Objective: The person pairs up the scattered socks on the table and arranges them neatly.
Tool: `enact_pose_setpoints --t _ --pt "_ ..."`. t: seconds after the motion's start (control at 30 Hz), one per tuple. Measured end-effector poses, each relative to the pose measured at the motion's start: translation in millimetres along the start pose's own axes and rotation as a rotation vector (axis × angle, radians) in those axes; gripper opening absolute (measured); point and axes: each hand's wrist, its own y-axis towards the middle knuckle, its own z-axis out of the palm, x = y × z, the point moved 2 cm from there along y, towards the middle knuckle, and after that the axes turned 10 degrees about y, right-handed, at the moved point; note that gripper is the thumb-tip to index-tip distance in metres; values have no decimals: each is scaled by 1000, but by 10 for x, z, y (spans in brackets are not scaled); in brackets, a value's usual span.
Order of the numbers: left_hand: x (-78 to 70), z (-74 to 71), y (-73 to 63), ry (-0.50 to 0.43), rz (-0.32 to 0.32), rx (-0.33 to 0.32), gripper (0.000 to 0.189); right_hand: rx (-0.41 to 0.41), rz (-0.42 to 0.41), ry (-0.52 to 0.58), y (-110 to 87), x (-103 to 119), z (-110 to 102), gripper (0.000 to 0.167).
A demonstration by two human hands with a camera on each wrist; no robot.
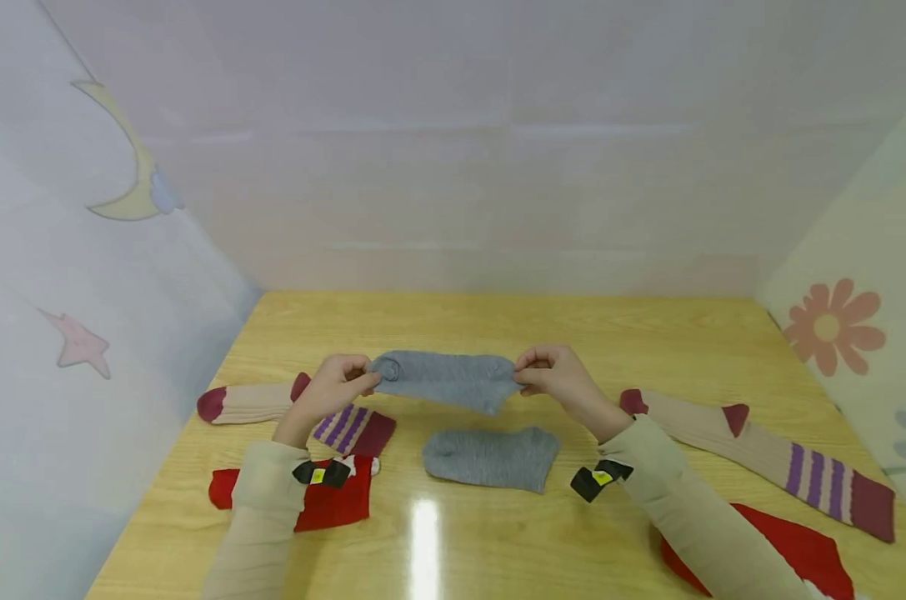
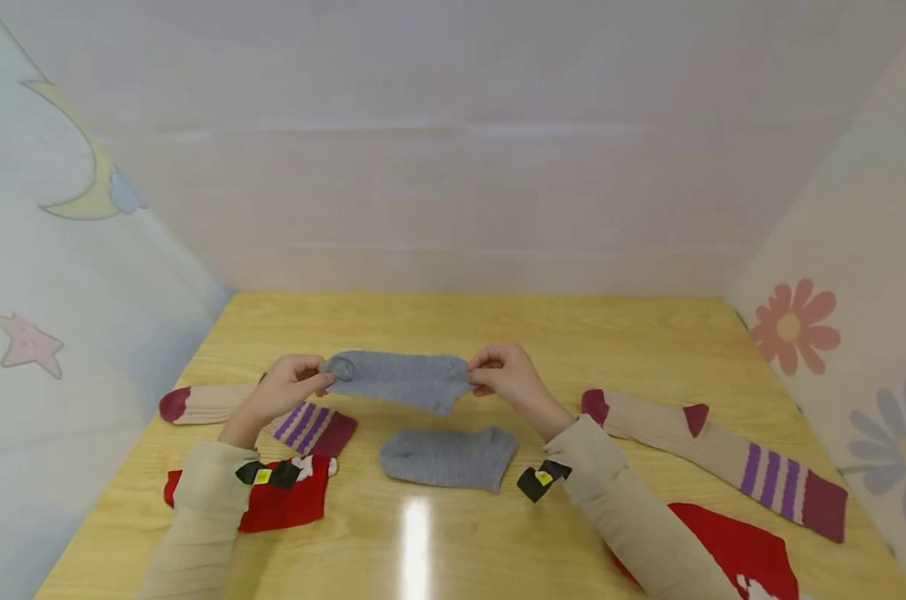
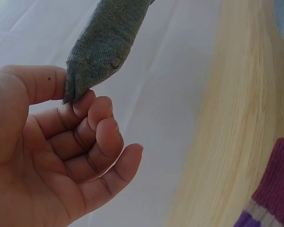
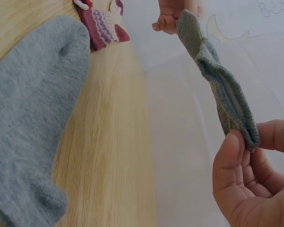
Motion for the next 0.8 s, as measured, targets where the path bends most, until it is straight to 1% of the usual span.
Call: enact_pose_setpoints --t 0.07,0.17,0.33,0.4,0.63,0.8 --pt "-2 25 8 1 0 7 23 -3 2 1 -7 -18 -19 7" --pt "-38 51 5 7 5 17 23 -11 11 9 -12 -56 -44 9" --pt "-235 48 -47 -4 17 38 22 -15 22 12 -17 -119 -79 9" --pt "-291 45 -61 -12 26 46 22 -17 23 8 -17 -133 -92 10" --pt "-283 71 -35 -36 58 56 23 -14 10 -12 -11 -144 -139 12" --pt "-295 122 -12 -39 71 43 23 -4 -2 -26 -7 -149 -183 11"
